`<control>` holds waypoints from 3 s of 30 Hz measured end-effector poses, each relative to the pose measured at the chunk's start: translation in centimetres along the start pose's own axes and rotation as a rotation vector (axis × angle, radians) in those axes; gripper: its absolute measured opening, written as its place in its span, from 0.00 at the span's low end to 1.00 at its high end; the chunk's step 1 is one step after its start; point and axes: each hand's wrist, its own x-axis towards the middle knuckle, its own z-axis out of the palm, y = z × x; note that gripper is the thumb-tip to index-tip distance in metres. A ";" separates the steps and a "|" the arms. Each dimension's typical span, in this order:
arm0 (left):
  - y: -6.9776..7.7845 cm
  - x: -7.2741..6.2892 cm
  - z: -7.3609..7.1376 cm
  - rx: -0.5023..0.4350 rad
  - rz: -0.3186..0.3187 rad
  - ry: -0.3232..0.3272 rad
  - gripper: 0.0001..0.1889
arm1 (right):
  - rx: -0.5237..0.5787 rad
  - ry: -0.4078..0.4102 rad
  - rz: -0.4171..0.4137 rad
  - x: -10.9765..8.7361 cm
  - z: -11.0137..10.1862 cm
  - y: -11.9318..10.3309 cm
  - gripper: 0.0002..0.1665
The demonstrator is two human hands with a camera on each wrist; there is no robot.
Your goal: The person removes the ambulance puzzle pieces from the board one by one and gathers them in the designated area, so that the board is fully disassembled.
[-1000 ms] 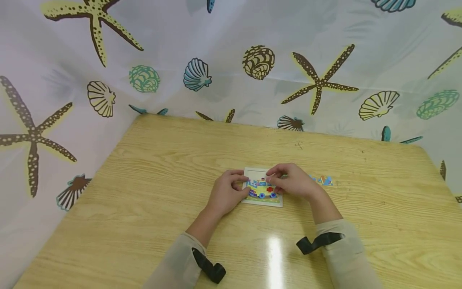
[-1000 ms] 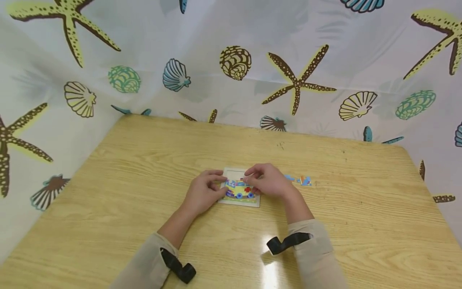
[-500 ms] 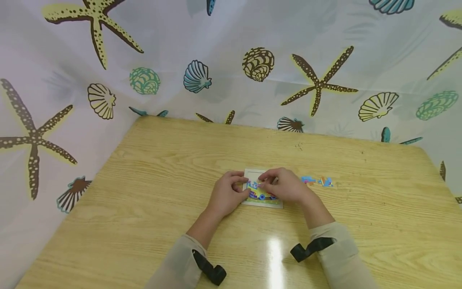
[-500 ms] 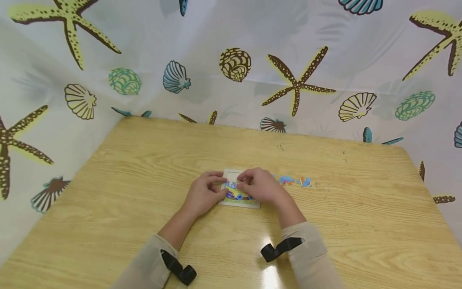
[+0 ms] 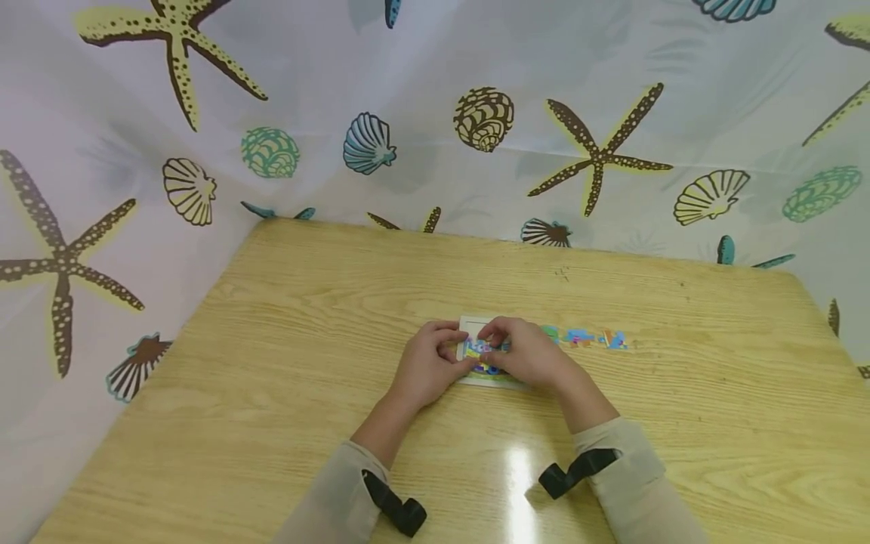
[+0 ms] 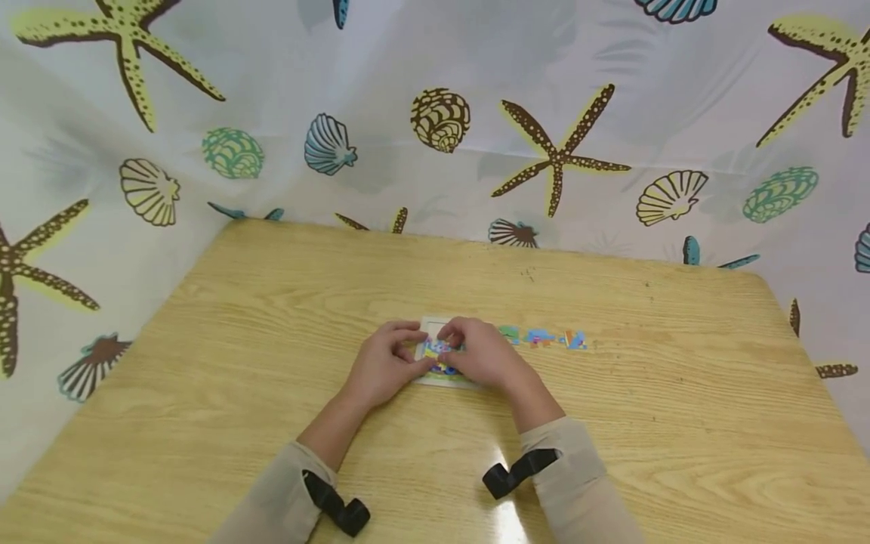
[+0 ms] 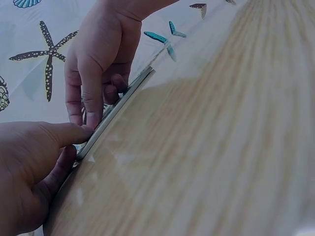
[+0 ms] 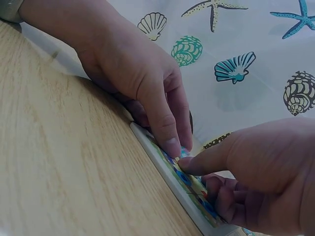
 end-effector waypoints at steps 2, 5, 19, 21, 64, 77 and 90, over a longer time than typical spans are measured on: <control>-0.1 -0.1 0.0 -0.005 -0.003 -0.006 0.24 | 0.034 0.000 0.007 0.0 0.1 0.1 0.11; -0.1 -0.2 -0.1 -0.003 -0.003 -0.008 0.25 | 0.109 -0.001 -0.003 0.1 0.1 0.3 0.08; -0.1 -0.2 -0.2 0.001 -0.006 -0.020 0.24 | 0.297 0.019 0.051 0.2 0.3 0.4 0.07; 0.0 -0.2 -0.2 -0.007 -0.006 -0.022 0.24 | 0.316 0.028 0.063 0.1 0.2 0.4 0.07; -0.2 -0.2 0.1 0.002 -0.037 -0.017 0.26 | 0.368 -0.080 0.181 -2.1 -5.3 3.5 0.14; 0.1 -0.2 0.1 -0.009 -0.026 -0.020 0.25 | 0.287 -0.134 0.211 -3.3 -7.1 3.9 0.12; 0.1 -0.1 -0.2 0.001 -0.023 -0.019 0.25 | 0.243 -0.094 0.247 -2.9 -6.8 3.7 0.12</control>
